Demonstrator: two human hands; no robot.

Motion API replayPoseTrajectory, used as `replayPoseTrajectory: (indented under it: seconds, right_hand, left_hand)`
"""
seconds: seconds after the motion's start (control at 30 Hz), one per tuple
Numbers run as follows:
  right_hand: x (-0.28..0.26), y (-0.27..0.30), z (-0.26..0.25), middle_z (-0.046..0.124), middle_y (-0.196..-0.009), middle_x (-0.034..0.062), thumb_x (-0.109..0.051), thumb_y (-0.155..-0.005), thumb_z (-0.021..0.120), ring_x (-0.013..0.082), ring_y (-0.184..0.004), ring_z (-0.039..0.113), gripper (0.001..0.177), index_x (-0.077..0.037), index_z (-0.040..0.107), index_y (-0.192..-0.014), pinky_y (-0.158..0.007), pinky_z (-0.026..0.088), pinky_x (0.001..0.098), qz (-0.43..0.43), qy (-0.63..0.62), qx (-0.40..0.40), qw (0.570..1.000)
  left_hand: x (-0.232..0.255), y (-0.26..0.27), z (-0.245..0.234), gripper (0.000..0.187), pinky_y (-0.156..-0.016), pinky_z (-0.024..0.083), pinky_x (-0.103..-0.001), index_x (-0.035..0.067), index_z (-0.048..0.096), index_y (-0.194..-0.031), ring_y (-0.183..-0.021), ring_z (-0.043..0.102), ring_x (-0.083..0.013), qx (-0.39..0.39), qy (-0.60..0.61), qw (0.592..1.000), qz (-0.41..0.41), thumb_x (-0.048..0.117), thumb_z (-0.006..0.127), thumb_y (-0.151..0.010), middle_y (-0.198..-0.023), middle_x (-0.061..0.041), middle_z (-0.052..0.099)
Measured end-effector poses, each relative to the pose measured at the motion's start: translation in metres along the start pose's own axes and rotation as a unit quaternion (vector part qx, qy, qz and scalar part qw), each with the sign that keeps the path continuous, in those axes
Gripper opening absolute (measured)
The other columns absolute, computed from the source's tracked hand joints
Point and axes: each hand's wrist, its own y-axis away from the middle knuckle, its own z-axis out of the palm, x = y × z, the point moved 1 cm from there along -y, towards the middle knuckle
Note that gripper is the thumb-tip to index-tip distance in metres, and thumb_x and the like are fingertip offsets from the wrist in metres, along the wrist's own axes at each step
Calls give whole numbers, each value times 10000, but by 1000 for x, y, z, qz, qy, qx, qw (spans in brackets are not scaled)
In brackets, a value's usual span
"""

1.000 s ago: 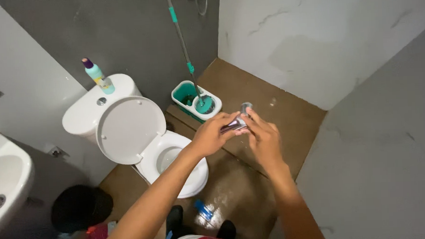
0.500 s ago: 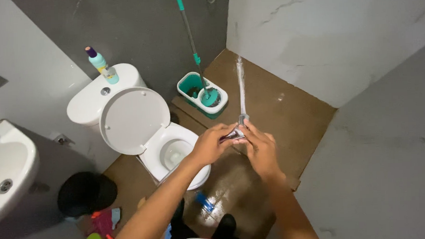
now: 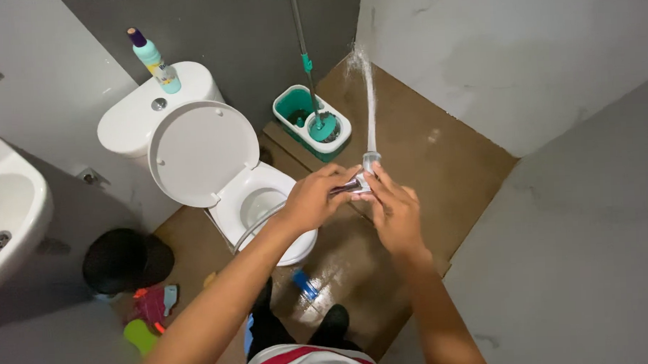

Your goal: The recorder is holding a bidet sprayer and letting water run through it, possibly to clean or test it.

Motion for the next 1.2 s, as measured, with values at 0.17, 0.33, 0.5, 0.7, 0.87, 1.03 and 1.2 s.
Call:
replayPoseTrajectory:
  seconds: [0.17,0.33,0.5,0.7,0.87,1.03,1.2]
  right_hand:
    - [5,-2,3,625,-1455,137,96,-803,627,282,-1042,716,573,-110,690,-1334,-937,479,379,3,-6,-1,1000]
    - [-5,-11,-4,616,-1456,142,119,-767,616,293,-1043,707,624,-80,678,-1355,-952,472,406,-33,27,-3,999]
    - [6,7,7,624,-1450,117,125,-795,619,268,-1098,720,576,-96,691,-1323,-941,479,379,8,-9,7,1000]
    - [-3,-1,-6,619,-1448,143,116,-816,640,256,-1150,714,550,-76,685,-1330,-957,471,377,-28,12,25,999]
    - [-3,4,-3,633,-1440,113,106,-849,665,252,-1108,712,519,-92,692,-1328,-961,471,351,-13,-17,38,999]
    - [5,11,6,640,-1437,120,134,-797,639,239,-1024,723,572,-96,711,-1316,-923,480,354,20,-17,1,1000]
    - [-10,-2,-4,632,-1443,72,63,-873,705,251,-1080,712,488,-114,693,-1328,-941,489,359,-25,-11,42,999]
  left_hand:
    - [11,0,-5,513,-827,534,-396,175,633,-1407,-997,682,-306,0,-21,1000,5,247,744,-911,-1146,-81,671]
    - [17,-4,-13,526,-833,534,-388,163,626,-1411,-1004,687,-304,13,-4,1000,24,253,754,-909,-1156,-87,675]
    - [11,0,-8,525,-841,525,-403,147,626,-1409,-1020,678,-309,-25,-34,999,26,259,757,-913,-1142,-90,686]
    - [33,-3,-12,562,-817,529,-394,174,607,-1421,-961,698,-281,-20,-25,999,-18,293,746,-890,-1145,-74,673]
    - [19,1,-6,507,-810,534,-396,158,643,-1381,-975,691,-302,-10,-27,1000,9,299,742,-904,-1177,-67,685]
    - [9,6,-1,531,-812,532,-399,155,637,-1393,-990,690,-306,-21,-34,999,10,313,751,-899,-1153,-69,686]
    - [30,4,-13,551,-800,539,-388,174,627,-1416,-955,690,-299,3,-16,1000,-8,286,733,-887,-1171,-67,682]
